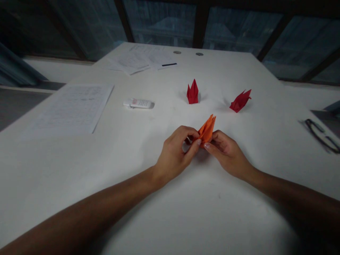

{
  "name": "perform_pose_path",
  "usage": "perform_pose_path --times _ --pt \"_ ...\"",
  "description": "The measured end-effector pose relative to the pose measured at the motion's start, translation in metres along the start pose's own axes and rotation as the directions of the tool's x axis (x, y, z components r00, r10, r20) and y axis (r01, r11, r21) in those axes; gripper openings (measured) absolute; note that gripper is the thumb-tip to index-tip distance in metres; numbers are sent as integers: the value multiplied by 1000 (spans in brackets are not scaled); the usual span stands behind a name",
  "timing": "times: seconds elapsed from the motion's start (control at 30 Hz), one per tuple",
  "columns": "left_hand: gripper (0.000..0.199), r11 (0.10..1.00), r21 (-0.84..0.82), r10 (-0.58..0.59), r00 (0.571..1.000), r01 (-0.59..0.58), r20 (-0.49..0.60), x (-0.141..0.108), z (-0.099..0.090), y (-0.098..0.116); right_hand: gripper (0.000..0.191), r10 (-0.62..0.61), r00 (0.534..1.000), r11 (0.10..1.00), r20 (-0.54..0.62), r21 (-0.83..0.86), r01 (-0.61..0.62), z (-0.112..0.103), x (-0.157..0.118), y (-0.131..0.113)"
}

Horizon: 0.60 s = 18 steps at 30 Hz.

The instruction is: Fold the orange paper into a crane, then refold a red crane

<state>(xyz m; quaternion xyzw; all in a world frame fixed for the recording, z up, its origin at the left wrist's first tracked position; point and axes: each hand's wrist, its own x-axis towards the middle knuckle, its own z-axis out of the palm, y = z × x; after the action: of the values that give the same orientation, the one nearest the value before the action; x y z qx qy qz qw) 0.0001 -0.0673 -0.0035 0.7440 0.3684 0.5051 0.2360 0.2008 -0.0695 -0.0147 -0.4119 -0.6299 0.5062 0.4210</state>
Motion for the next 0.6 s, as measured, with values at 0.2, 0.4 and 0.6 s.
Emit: perform_pose_path --times 0.2,0.4,0.6 --pt "13 998 -17 -62 998 62 30 1 -2 2 15 2 1000 1000 -12 -14 -2 0 -1 0" --pt "12 997 -1 -80 995 80 58 1 -3 2 17 2 1000 999 -20 -33 -3 0 -2 0" --pt "15 999 -3 -42 995 43 87 2 -5 1 13 -16 1000 999 -5 -31 16 0 -1 1"
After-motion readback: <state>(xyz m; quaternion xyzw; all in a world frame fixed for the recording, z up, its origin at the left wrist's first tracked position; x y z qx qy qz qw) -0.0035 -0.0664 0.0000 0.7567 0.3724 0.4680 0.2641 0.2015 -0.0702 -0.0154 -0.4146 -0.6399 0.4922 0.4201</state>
